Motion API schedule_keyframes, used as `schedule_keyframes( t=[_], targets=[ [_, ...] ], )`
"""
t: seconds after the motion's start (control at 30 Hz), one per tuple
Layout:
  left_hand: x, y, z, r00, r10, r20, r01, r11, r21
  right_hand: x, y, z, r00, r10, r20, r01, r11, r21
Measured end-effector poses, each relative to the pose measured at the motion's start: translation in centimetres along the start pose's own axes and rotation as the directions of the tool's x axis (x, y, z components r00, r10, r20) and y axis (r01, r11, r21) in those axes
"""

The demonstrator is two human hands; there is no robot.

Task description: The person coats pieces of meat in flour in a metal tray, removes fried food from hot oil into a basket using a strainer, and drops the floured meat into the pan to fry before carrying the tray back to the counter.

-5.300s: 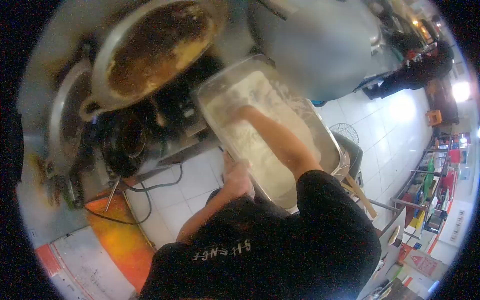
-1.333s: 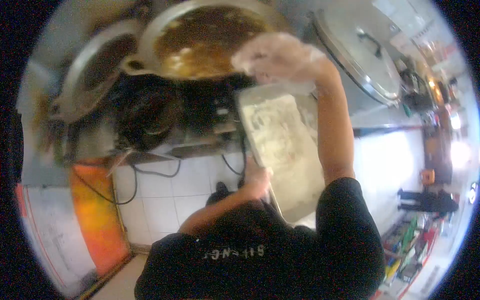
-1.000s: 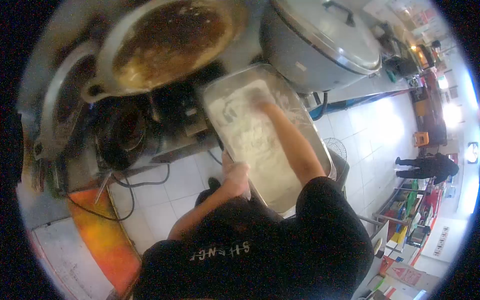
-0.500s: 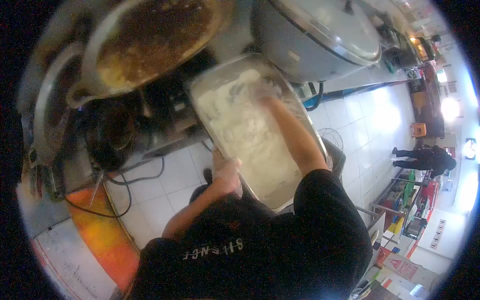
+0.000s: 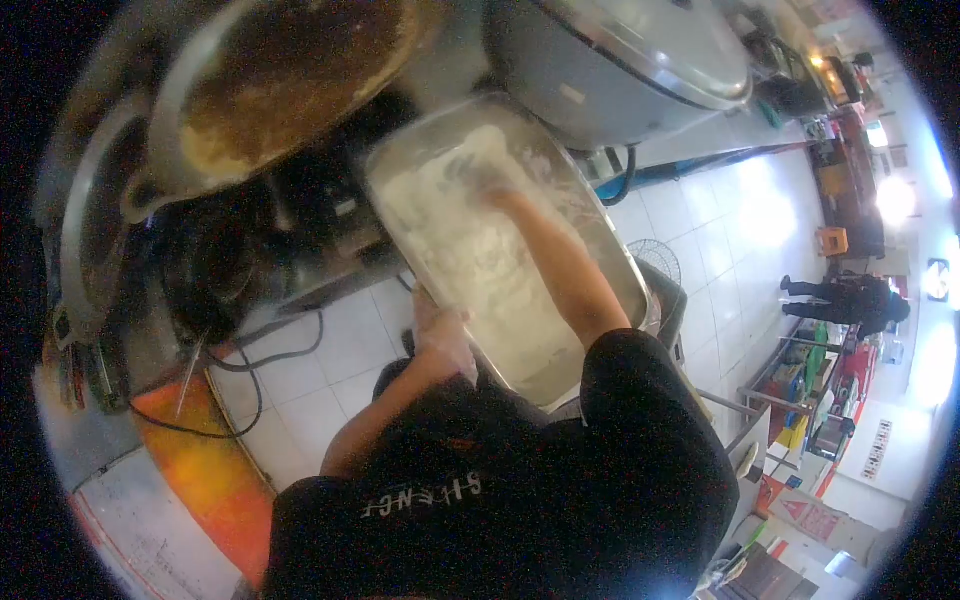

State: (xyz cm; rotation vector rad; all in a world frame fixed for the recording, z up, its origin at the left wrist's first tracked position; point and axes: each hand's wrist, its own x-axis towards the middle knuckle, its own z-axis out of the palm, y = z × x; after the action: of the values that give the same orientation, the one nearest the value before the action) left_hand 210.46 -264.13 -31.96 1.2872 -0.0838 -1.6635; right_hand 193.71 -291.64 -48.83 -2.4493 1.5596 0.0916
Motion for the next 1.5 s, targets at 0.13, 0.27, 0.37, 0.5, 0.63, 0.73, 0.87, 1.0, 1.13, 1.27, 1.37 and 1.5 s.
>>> schedule_keyframes(
  t=[0.13,0.27,0.37,0.5,0.63,0.73,0.87,1.0,1.13,1.27,1.37,1.5],
  targets=[
    [-0.5,0.3,0.3,0.995,0.087,-0.040,-0.084,0.994,0.065,-5.1,-5.1,-15.0,0.877,-0.223,0.426,0.441,0.729,-0.524],
    [-0.6,0.5,0.5,0.994,0.092,-0.055,-0.088,0.994,0.065,-8.2,-5.6,-16.3,0.938,-0.096,0.332,0.226,0.897,-0.379],
    [-1.3,0.9,0.7,0.996,0.027,-0.087,-0.020,0.997,0.074,-7.9,-3.2,-8.4,0.989,-0.062,0.137,0.080,0.988,-0.132],
    [-0.2,0.2,0.1,0.995,0.095,-0.037,-0.091,0.991,0.094,-6.4,-0.2,-7.0,0.987,0.047,0.155,-0.108,0.906,0.410],
    [0.5,-0.9,-0.4,0.990,0.141,0.020,-0.141,0.990,0.020,-3.0,-2.6,-10.4,0.974,0.189,-0.128,-0.197,0.979,-0.050],
    [1.0,-1.0,-0.2,0.989,0.142,0.048,-0.141,0.990,-0.022,1.1,-0.2,-7.4,0.998,0.059,-0.013,-0.061,0.984,-0.169],
    [-0.6,0.7,0.7,0.993,0.077,-0.088,-0.068,0.993,0.096,1.4,1.9,-5.6,0.990,-0.113,0.084,0.130,0.961,-0.245],
    [-0.5,0.6,0.6,0.993,0.072,-0.092,-0.061,0.992,0.115,-5.3,1.9,-11.1,0.897,-0.433,0.084,0.437,0.847,-0.303],
    [-2.3,3.3,2.0,0.983,-0.006,-0.186,0.060,0.957,0.283,-11.7,4.7,-4.7,0.964,-0.144,0.223,0.158,0.986,-0.044],
    [-0.4,0.9,0.5,0.999,0.011,-0.045,-0.007,0.996,0.088,-14.1,7.1,-0.8,0.991,0.067,0.118,-0.056,0.994,-0.092],
    [-0.1,0.8,0.7,0.993,0.081,-0.090,-0.067,0.986,0.151,-12.2,2.0,-6.8,0.995,0.043,0.091,-0.010,0.943,-0.333],
    [1.2,-0.7,0.2,0.992,0.089,-0.089,-0.075,0.985,0.153,-8.1,1.0,-5.2,0.994,0.109,0.026,-0.088,0.902,-0.424]
  ],
)
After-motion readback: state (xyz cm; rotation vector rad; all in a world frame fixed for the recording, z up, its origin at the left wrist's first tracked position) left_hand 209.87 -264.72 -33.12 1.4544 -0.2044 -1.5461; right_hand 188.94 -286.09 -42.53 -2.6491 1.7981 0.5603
